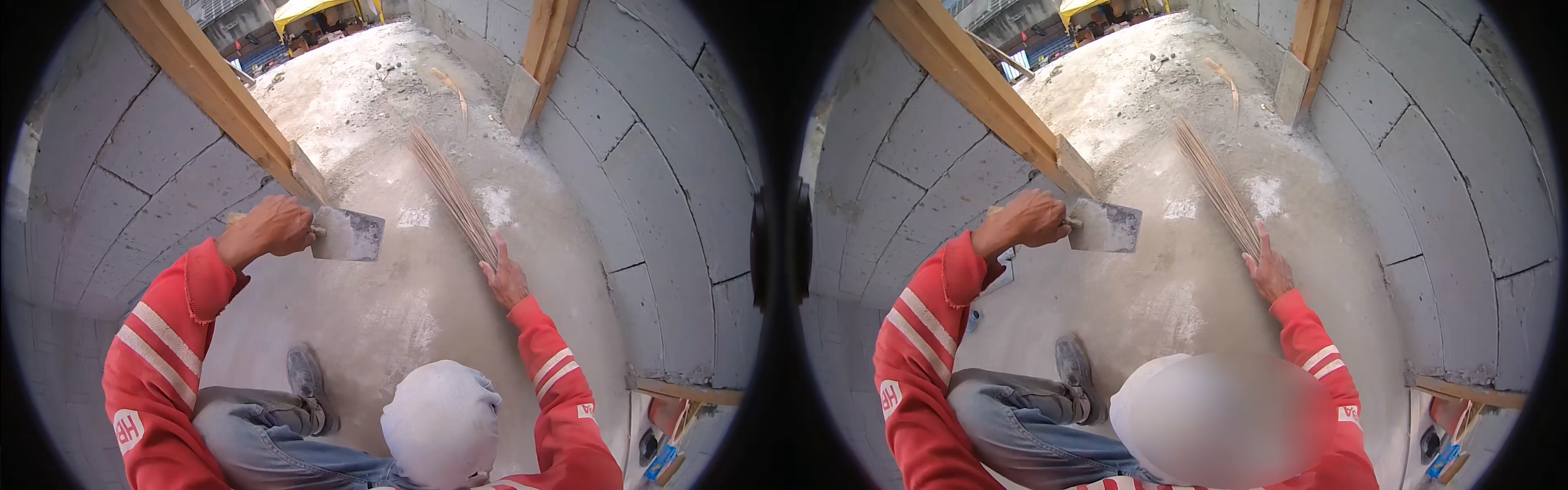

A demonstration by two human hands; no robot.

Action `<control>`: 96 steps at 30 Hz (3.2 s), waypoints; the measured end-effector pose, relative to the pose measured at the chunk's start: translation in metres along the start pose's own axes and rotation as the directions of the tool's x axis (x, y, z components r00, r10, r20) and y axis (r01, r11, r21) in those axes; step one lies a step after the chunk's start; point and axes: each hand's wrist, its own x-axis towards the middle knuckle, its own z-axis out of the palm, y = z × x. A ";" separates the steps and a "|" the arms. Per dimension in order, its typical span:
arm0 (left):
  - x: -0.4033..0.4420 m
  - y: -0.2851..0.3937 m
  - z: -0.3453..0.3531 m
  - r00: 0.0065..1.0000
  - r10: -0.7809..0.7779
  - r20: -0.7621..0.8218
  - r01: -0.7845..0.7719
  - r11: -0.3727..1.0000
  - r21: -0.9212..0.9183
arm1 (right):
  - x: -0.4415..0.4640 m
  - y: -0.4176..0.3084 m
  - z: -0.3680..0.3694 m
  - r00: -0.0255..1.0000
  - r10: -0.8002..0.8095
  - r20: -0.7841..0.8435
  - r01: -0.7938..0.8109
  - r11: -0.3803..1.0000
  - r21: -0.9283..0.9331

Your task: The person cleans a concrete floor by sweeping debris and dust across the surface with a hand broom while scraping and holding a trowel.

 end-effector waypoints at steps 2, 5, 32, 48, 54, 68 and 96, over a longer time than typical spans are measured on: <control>0.025 0.006 -0.010 0.997 0.040 -0.061 -0.041 0.999 -0.015 | -0.014 -0.009 -0.011 0.991 0.109 -0.081 -0.101 0.991 0.091; 0.054 0.003 -0.015 0.982 0.157 -0.105 -0.159 0.987 -0.016 | -0.040 -0.007 -0.009 0.951 0.227 -0.211 -0.188 0.963 0.192; 0.091 -0.082 -0.049 0.871 0.028 -0.490 -0.481 0.250 -0.841 | -0.145 -0.144 0.213 0.785 0.596 -0.168 -0.575 0.802 0.159; 0.098 -0.119 -0.039 0.842 -0.095 -0.532 -0.479 0.324 -0.816 | -0.035 -0.160 0.167 0.874 0.455 -0.169 -0.409 0.878 0.247; 0.131 -0.105 -0.027 0.868 -0.144 -0.476 -0.413 0.324 -0.851 | 0.006 -0.132 0.042 0.907 0.333 -0.256 -0.354 0.934 -0.039; 0.200 -0.075 0.054 0.988 -0.129 -0.084 -0.058 0.193 -0.980 | 0.130 -0.035 0.031 0.968 0.243 0.057 -0.234 0.964 -0.129; -0.129 0.078 0.212 0.510 -0.377 0.773 0.439 -0.658 -0.611 | 0.512 0.015 -0.022 0.916 -0.212 0.342 0.383 0.717 -0.582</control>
